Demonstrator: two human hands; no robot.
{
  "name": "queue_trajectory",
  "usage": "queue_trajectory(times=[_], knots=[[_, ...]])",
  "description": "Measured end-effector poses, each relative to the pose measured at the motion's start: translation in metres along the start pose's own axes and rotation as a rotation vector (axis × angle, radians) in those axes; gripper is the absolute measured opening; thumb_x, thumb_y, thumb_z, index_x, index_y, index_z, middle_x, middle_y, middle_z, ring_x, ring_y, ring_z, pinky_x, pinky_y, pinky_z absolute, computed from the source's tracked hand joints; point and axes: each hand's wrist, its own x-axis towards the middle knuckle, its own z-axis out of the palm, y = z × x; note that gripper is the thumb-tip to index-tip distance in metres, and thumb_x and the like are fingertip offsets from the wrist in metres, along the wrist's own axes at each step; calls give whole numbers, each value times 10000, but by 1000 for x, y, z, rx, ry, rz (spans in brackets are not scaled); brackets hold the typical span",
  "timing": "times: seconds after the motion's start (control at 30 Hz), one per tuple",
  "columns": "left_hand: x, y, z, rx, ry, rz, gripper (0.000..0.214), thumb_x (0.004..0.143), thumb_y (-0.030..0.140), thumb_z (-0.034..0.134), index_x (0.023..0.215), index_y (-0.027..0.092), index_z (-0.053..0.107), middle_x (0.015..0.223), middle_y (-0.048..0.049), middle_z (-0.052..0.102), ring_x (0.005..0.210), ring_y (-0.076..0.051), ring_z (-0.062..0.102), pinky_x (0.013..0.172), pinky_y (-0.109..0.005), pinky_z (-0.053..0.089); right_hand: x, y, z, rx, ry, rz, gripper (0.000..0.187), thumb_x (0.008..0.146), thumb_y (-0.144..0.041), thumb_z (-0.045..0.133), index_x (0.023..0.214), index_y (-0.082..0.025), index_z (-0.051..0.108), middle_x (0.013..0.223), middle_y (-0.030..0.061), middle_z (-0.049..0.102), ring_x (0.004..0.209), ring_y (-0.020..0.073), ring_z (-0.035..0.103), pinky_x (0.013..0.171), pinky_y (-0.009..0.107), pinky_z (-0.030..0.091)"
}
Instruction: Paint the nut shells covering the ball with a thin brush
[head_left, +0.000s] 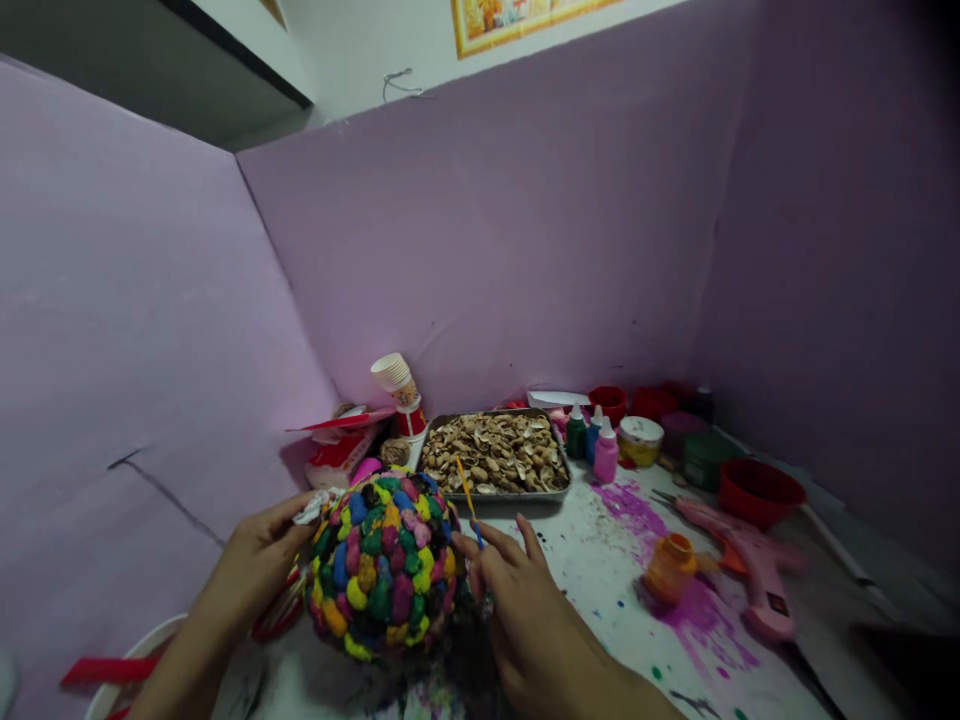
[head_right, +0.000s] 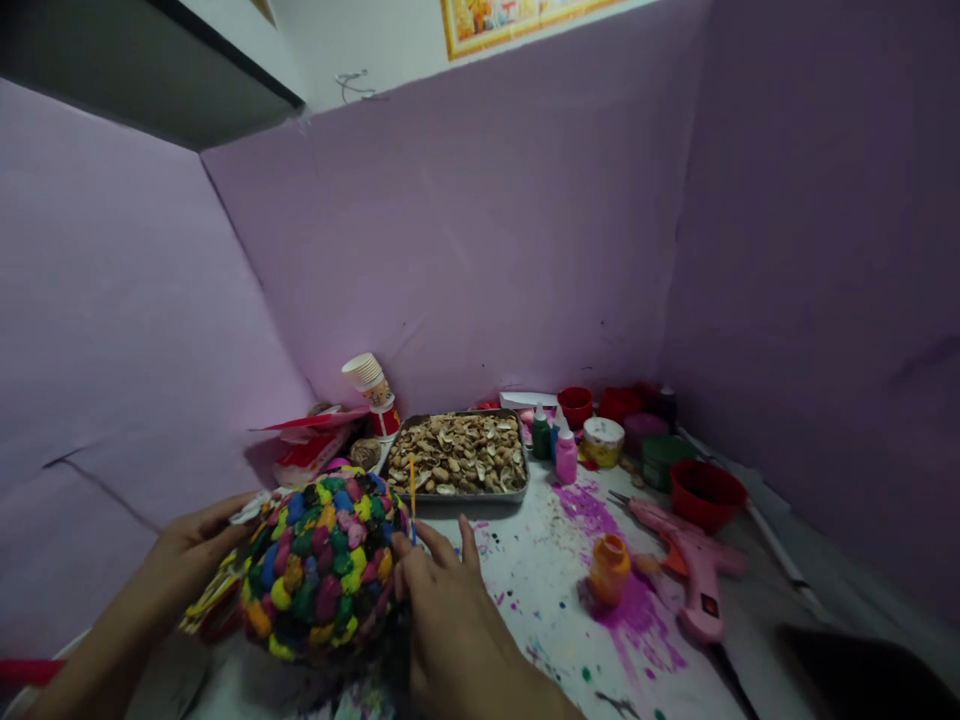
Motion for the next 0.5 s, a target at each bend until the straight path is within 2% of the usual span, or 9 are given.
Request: queue_trajectory(times=[0.13,0.2,0.27,0.33,0.37,0.43,0.5], knots=[[-1,3,2,-34,-48,13,312,473,468,776,684,238,774,697,-19,765,707,-256,678,767,-338,557,0,4,6,-1,13,-18,696,664,-62,494,1356,-128,448,1374,174,575,1430,286,335,1171,638,57],[-4,8,-1,3,-56,38,289,469,462,768,655,241,773,703,-31,768,762,-281,688,785,-345,552,0,7,6,-15,48,-33,552,658,-45,485,1194,-164,533,1312,164,618,1407,303,376,1162,652,102],[-9,14,-3,54,-72,71,275,478,472,753,633,246,770,725,-47,774,814,-308,693,802,-365,549,-1,7,0,-20,152,-38,340,681,-30,459,960,-209,539,1143,142,693,1325,301,490,1149,650,171],[-17,19,-4,121,-82,150,261,519,479,729,635,250,775,801,-68,782,869,-318,692,823,-372,545,-6,4,-14,3,299,-38,233,758,-33,424,854,-240,473,1026,120,716,1225,281,588,1118,614,294],[-22,22,-4,162,-83,209,252,555,474,710,653,253,782,848,-78,781,886,-311,691,822,-364,545,-9,1,-23,28,363,-46,199,819,-61,413,869,-247,461,1032,119,719,1202,274,608,1086,579,370],[-31,27,-3,238,-101,342,234,649,437,658,714,262,799,906,-88,769,892,-280,688,792,-333,549,-17,-6,-45,69,440,-96,119,922,-163,411,906,-258,483,1177,135,699,1198,271,618,950,471,533],[-42,30,-1,284,-148,443,236,730,383,604,786,277,807,933,-91,762,895,-253,689,764,-308,551,-26,-12,-66,56,495,-138,121,961,-231,434,986,-271,546,1242,108,691,1169,259,644,914,409,570]])
